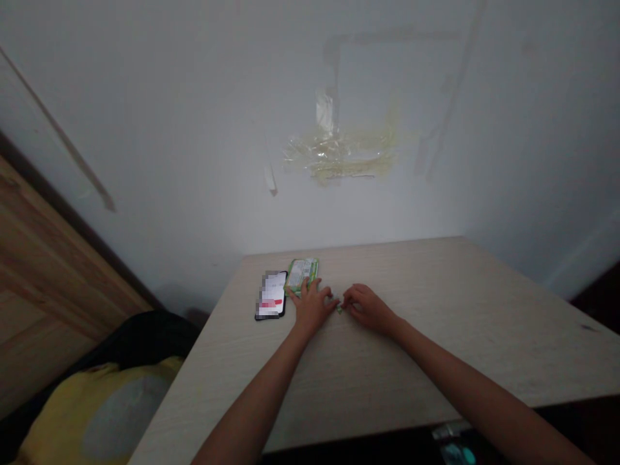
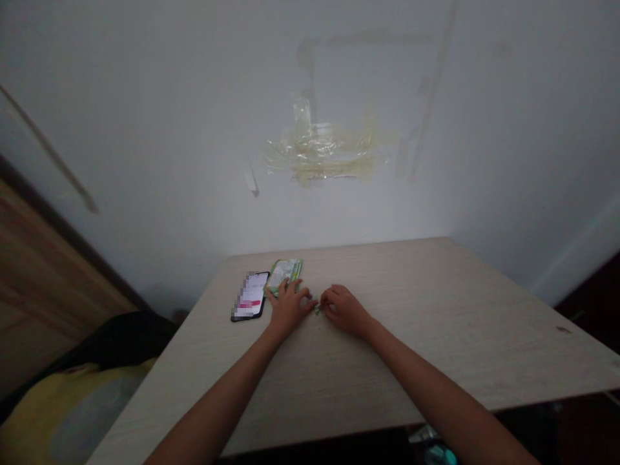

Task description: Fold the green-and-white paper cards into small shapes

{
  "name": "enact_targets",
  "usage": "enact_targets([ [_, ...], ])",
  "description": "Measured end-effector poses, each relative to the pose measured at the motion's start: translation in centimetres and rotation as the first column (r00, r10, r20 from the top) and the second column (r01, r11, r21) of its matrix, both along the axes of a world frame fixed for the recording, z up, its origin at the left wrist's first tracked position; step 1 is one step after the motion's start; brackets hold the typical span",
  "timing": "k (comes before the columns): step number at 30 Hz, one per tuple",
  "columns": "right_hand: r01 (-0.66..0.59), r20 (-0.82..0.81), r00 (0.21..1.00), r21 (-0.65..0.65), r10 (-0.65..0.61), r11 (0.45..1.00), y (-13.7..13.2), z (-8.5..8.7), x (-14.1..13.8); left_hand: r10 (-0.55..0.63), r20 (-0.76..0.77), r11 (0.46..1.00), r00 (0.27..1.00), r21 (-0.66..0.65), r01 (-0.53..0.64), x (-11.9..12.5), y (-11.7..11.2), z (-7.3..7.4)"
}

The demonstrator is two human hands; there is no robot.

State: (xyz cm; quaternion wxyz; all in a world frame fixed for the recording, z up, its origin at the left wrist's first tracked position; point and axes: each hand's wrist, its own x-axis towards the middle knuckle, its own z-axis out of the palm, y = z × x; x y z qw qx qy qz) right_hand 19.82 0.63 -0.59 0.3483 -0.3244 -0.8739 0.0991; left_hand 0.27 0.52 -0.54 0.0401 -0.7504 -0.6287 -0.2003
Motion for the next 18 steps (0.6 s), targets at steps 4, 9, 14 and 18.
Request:
enact_targets([
  [4, -0.026, 0.026, 0.999, 0.022, 0.026, 0.999, -0.12, 0.28, 0.04, 0.007, 0.007, 1.0, 1.0, -0.011, -0.007, 0.05, -0.07, 0.09],
  [9, -0.035, 0.048, 0.998, 0.008, 0.035, 0.999, -0.24, 0.45, 0.11, 0.007, 0.021, 1.0, 1.0, -0.014, -0.007, 0.06, -0.03, 0.11],
  [14, -0.068, 0.062, 0.996, -0.02, 0.069, 0.997, -0.3, 0.38, 0.11, 0.01, 0.012, 1.0, 1.0, -0.011, -0.01, 0.06, -0.06, 0.15],
  [18, -0.065, 0.064, 0.996, -0.047, 0.068, 0.997, -0.29, 0.31, 0.16, 0.016, 0.019, 1.0, 1.0, 0.003, -0.016, 0.11, -0.02, -0.08],
])
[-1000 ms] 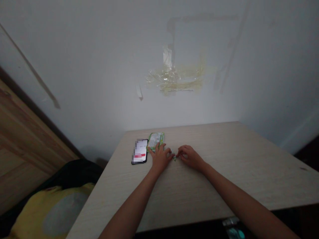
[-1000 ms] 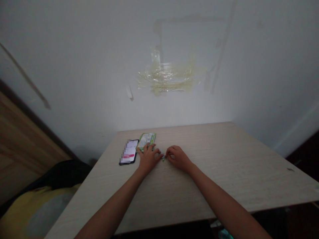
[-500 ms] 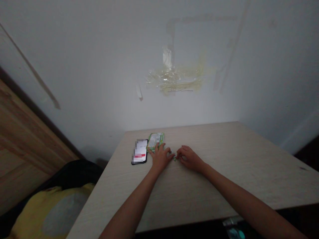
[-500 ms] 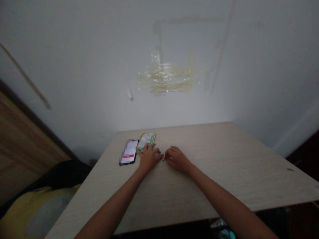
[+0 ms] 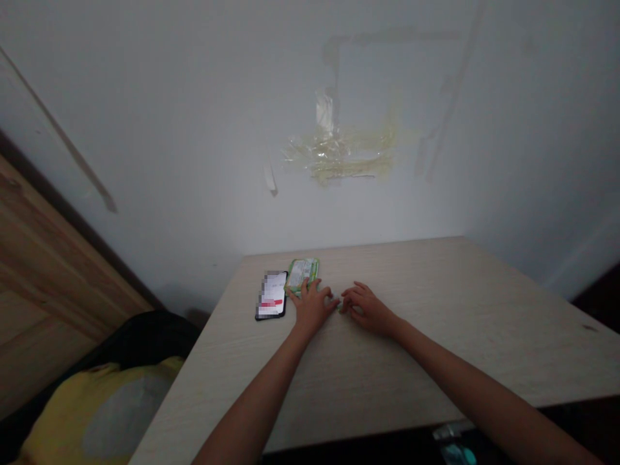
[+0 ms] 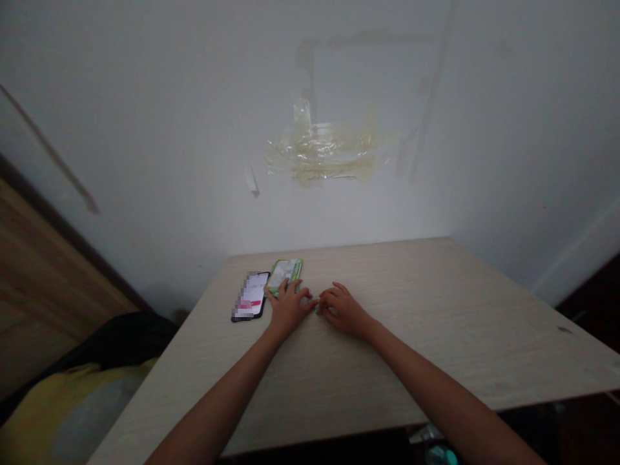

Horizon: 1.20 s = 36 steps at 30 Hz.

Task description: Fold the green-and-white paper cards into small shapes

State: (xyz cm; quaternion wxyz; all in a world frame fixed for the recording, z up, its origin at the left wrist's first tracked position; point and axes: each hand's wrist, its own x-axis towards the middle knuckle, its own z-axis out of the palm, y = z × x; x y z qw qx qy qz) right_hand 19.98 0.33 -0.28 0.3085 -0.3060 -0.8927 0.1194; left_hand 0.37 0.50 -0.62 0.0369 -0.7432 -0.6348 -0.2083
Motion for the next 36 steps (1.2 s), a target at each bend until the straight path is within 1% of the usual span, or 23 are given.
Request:
enact_targets([
  [4, -0.012, 0.007, 1.0, -0.018, 0.012, 1.0, 0.1, -0.2, 0.1, -0.008, 0.011, 1.0, 1.0, 0.009, 0.008, 0.0, 0.1, -0.2],
  [8, -0.025, 0.006, 1.0, -0.039, 0.026, 0.999, 0.2, -0.3, 0.3, -0.014, 0.012, 1.0, 1.0, -0.017, 0.015, -0.1, 0.1, -0.2],
  [17, -0.066, 0.017, 0.998, -0.087, 0.068, 0.994, -0.3, 0.2, -0.2, -0.007, 0.006, 1.0, 1.0, -0.022, 0.007, 0.0, 0.0, 0.1],
  [23, -0.013, -0.042, 0.999, -0.096, 0.009, 0.995, 0.1, -0.4, -0.1, -0.007, 0.014, 1.0, 1.0, -0.019, 0.007, 0.1, 0.1, 0.1],
  [26, 0.062, -0.129, 0.989, -0.071, -0.071, 0.996, 0.6, -0.9, 0.2, -0.008, 0.02, 1.0, 1.0, 0.001, 0.008, 0.0, 0.2, -0.3],
  [29, 0.11, -0.123, 0.986, -0.058, -0.116, 0.992, 0.9, -1.2, 0.3, -0.01, 0.025, 1.0, 1.0, -0.001, 0.01, 0.0, 0.3, -0.5],
  [31, 0.101, -0.085, 0.991, -0.045, -0.105, 0.994, 0.8, -1.1, 0.2, -0.014, 0.024, 1.0, 1.0, -0.006, 0.014, 0.0, 0.3, -0.4],
  [36, 0.031, -0.037, 0.999, -0.021, -0.031, 0.999, 0.3, -0.6, 0.1, -0.004, 0.006, 1.0, 1.0, -0.022, 0.004, 0.2, 0.1, 0.0],
])
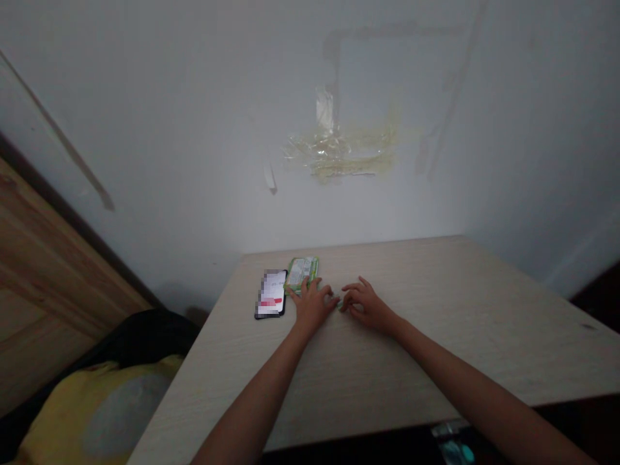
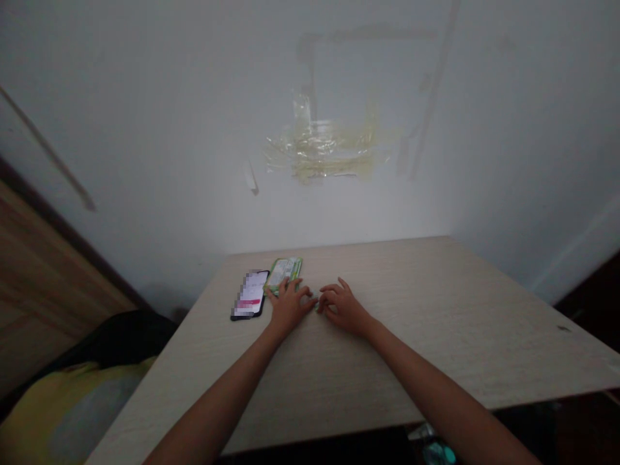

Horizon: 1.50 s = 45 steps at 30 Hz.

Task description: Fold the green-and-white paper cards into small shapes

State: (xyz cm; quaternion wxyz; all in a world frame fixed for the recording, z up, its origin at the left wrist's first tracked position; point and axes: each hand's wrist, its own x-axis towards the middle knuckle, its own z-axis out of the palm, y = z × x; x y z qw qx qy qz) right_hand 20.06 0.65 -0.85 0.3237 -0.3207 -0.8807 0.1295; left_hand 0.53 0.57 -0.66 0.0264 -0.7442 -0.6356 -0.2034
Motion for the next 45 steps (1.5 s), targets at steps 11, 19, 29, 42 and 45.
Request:
enact_targets([
  [11, -0.11, 0.046, 0.993, -0.025, 0.111, 0.994, -0.4, 0.6, -0.2, -0.003, 0.006, 1.0, 1.0, 0.017, 0.003, -0.1, 0.1, -0.1],
  [19, 0.029, -0.218, 0.975, -0.082, -0.046, 0.996, 0.6, -0.4, 0.4, -0.023, 0.036, 1.0, 0.999, 0.02, 0.022, -0.2, 0.0, -0.2],
  [29, 0.109, -0.242, 0.959, -0.158, -0.145, 0.981, 1.5, -1.7, 0.4, -0.049, 0.044, 0.999, 0.998, -0.004, 0.049, -0.5, 0.0, -0.4],
  [42, 0.134, -0.024, 0.991, 0.021, -0.133, 0.991, 0.8, -0.7, 0.6, -0.09, -0.041, 0.993, 0.995, -0.082, 0.086, -1.1, -0.2, -0.4],
  [45, 0.168, 0.059, 0.983, 0.074, -0.173, 0.983, 1.1, -0.9, 0.6, -0.099, -0.053, 0.992, 0.994, -0.078, 0.094, -1.1, -0.3, -0.4],
])
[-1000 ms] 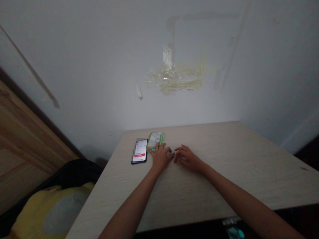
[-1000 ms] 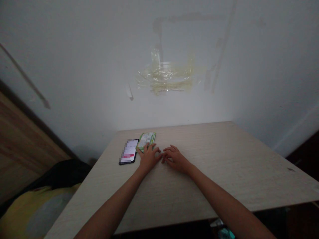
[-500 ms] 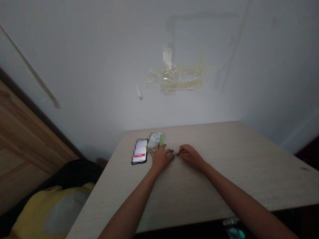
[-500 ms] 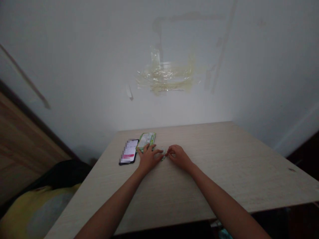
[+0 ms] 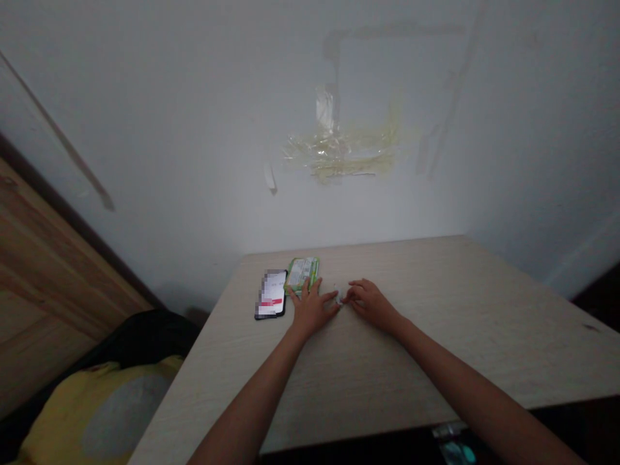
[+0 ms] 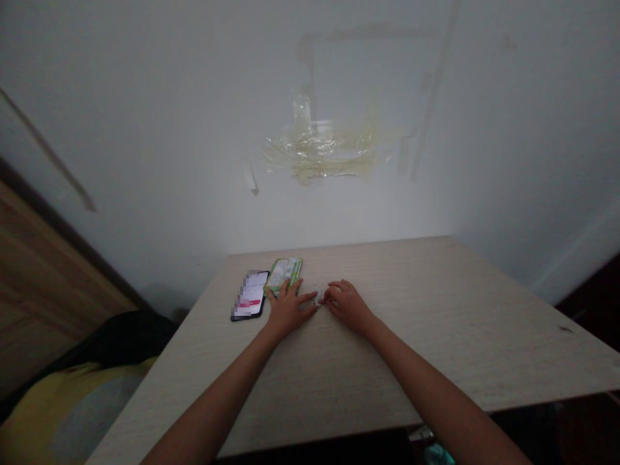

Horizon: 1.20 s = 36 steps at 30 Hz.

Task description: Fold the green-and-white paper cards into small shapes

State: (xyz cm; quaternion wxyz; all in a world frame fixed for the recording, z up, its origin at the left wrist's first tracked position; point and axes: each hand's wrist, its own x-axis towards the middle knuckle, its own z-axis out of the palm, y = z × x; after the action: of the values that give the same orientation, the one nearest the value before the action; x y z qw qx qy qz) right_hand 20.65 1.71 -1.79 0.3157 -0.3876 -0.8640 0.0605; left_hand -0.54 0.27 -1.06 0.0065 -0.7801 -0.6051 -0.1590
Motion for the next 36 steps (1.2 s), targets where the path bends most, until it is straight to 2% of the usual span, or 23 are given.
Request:
enact_targets([
  [5, 0.05, 0.1, 0.994, 0.031, -0.052, 0.998, 0.4, -0.2, -0.3, -0.009, -0.02, 1.0, 1.0, 0.017, 0.009, 0.1, 0.0, -0.1],
  [12, 0.178, 0.136, 0.972, 0.093, -0.19, 0.98, 0.4, 0.3, -1.2, -0.008, -0.023, 1.0, 1.0, 0.011, 0.008, 0.1, 0.0, -0.2],
  [21, 0.256, 0.168, 0.946, 0.139, -0.278, 0.957, 1.9, -1.0, -1.8, -0.005, -0.017, 0.999, 1.0, -0.035, 0.005, 0.2, -0.1, 0.1],
  [28, 0.241, 0.114, 0.961, 0.103, -0.252, 0.965, 1.7, -0.8, -1.9, -0.027, 0.001, 0.999, 1.0, 0.019, 0.027, 0.1, -0.2, -0.2],
  [36, 0.151, 0.037, 0.988, 0.047, -0.153, 0.987, 1.1, -0.6, -0.7, -0.011, 0.055, 1.0, 0.998, -0.005, 0.011, 0.1, -0.2, -0.2],
])
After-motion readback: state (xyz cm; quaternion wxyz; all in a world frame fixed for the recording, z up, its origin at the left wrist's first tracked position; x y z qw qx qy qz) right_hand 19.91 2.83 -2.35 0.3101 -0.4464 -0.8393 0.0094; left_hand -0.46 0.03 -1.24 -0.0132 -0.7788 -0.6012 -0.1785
